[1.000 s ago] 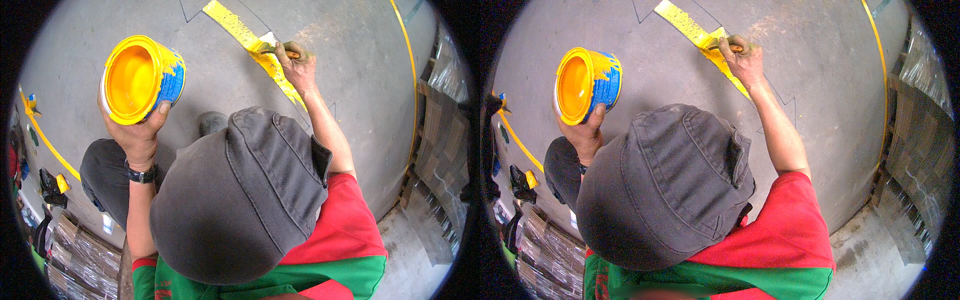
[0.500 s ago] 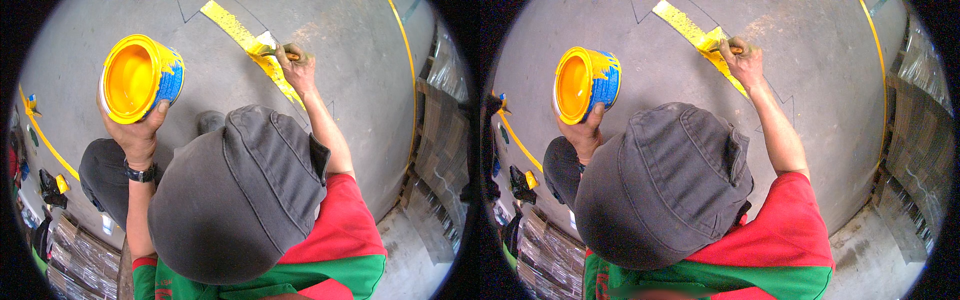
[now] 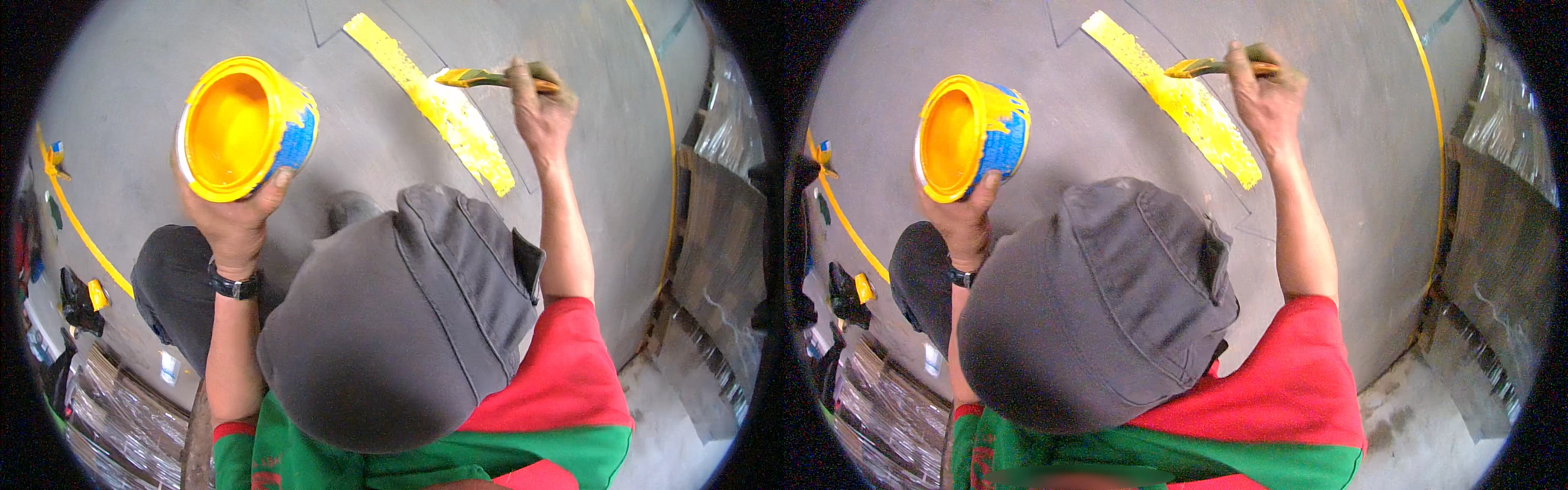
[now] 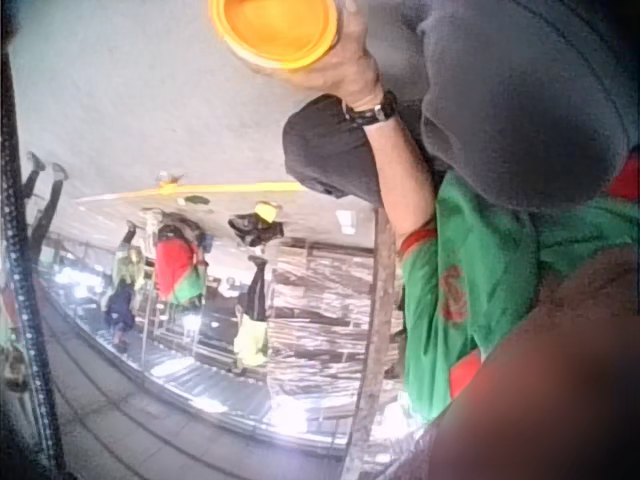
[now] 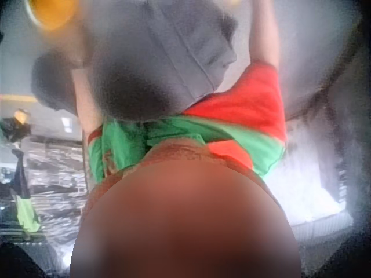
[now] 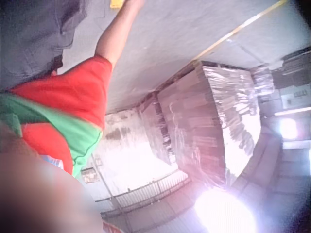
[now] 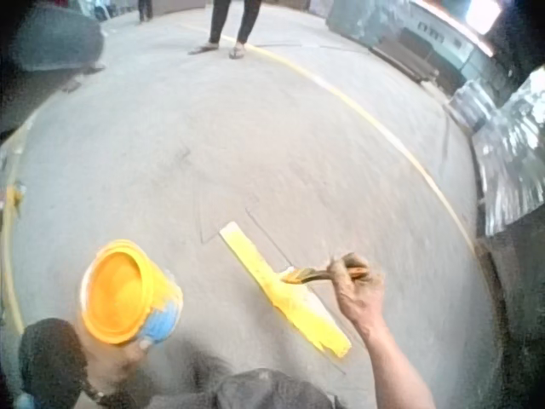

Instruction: The person paints a yellow arrow on a concrete floor using a paintbrush and a small paint can. They repeatedly dip the brush into the can and apply paint along a pre-drawn outline, completing the arrow shape.

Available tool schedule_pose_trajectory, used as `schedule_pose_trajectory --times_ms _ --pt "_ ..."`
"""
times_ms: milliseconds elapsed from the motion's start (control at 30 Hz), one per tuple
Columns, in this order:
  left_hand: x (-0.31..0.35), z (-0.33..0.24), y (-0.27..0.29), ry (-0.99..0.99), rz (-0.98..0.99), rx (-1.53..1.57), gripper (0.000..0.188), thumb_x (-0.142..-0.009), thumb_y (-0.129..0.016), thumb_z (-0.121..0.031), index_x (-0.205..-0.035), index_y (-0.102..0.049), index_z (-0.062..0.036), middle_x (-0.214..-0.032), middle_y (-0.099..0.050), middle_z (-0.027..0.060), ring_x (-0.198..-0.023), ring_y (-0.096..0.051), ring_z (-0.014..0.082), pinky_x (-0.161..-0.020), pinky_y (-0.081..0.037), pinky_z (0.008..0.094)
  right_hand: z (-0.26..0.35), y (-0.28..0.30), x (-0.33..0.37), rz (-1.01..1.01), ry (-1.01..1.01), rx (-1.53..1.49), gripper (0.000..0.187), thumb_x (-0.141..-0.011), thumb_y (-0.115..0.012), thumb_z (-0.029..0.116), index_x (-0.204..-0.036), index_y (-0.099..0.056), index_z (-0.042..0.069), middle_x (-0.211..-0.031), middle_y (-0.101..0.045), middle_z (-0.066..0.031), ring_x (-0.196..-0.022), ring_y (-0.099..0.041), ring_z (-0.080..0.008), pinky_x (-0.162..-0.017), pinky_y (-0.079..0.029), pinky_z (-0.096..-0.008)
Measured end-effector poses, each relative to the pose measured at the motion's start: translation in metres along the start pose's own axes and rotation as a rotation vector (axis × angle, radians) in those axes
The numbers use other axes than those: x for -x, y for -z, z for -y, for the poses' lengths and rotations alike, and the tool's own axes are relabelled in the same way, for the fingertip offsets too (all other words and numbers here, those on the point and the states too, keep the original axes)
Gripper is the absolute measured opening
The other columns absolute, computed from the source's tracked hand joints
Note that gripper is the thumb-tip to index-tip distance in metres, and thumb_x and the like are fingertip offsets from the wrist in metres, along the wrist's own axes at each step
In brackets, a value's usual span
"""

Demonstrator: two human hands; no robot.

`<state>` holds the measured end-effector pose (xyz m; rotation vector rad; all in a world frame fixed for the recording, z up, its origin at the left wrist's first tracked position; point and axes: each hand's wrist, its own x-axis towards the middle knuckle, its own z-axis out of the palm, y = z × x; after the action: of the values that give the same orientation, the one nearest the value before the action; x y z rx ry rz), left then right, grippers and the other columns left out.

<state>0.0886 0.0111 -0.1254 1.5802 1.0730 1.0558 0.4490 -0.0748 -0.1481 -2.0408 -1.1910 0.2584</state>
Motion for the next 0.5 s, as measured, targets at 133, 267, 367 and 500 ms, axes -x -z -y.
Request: schedule_pose_trajectory --times_ms 133,267,367,500 --pt "-0.013 -0.001 -0.014 -0.025 0.033 0.046 0.101 -0.062 -0.094 -0.008 -0.144 -0.034 -0.0009 -0.136 -0.053 0.0142 -0.124 -0.056 0.0248 -0.107 -0.048 0.0396 0.050 0.027 -0.017 -0.113 0.006 -0.362 0.031 -0.099 -0.066 0.028 -0.085 -0.073 0.002 -0.073 -0.071 -0.0047 -0.057 -0.057 -0.0094 -0.053 -0.046 -0.0260" --pt "-0.038 0.003 -0.035 -0.157 0.100 -0.085 0.106 -0.060 -0.096 -0.012 -0.145 -0.032 -0.0009 -0.134 -0.053 0.0147 -0.124 -0.056 0.0247 -0.107 -0.047 0.0390 0.103 0.052 -0.026 -0.120 0.154 -0.673 0.028 -0.099 -0.067 0.024 -0.088 -0.073 -0.001 -0.077 -0.071 -0.0074 -0.060 -0.059 -0.0089 -0.053 -0.047 -0.0240" --pt "-0.053 0.003 -0.054 -0.234 0.116 -0.112 0.109 -0.057 -0.098 -0.017 -0.144 -0.033 -0.0007 -0.132 -0.055 0.0146 -0.122 -0.056 0.0248 -0.107 -0.047 0.0378 0.132 0.060 -0.024 -0.036 0.255 -0.695 0.026 -0.098 -0.068 0.024 -0.087 -0.073 0.000 -0.077 -0.071 -0.0062 -0.060 -0.059 -0.0084 -0.053 -0.047 -0.0242" --pt "-0.058 0.000 -0.077 -0.306 0.094 -0.213 0.112 -0.053 -0.099 -0.021 -0.144 -0.035 -0.0019 -0.133 -0.054 0.0152 -0.124 -0.055 0.0270 -0.108 -0.045 0.0388 0.146 0.053 -0.027 0.161 0.356 -0.418 0.022 -0.093 -0.073 0.024 -0.086 -0.073 0.003 -0.071 -0.070 -0.0037 -0.059 -0.060 -0.0080 -0.053 -0.048 -0.0257"
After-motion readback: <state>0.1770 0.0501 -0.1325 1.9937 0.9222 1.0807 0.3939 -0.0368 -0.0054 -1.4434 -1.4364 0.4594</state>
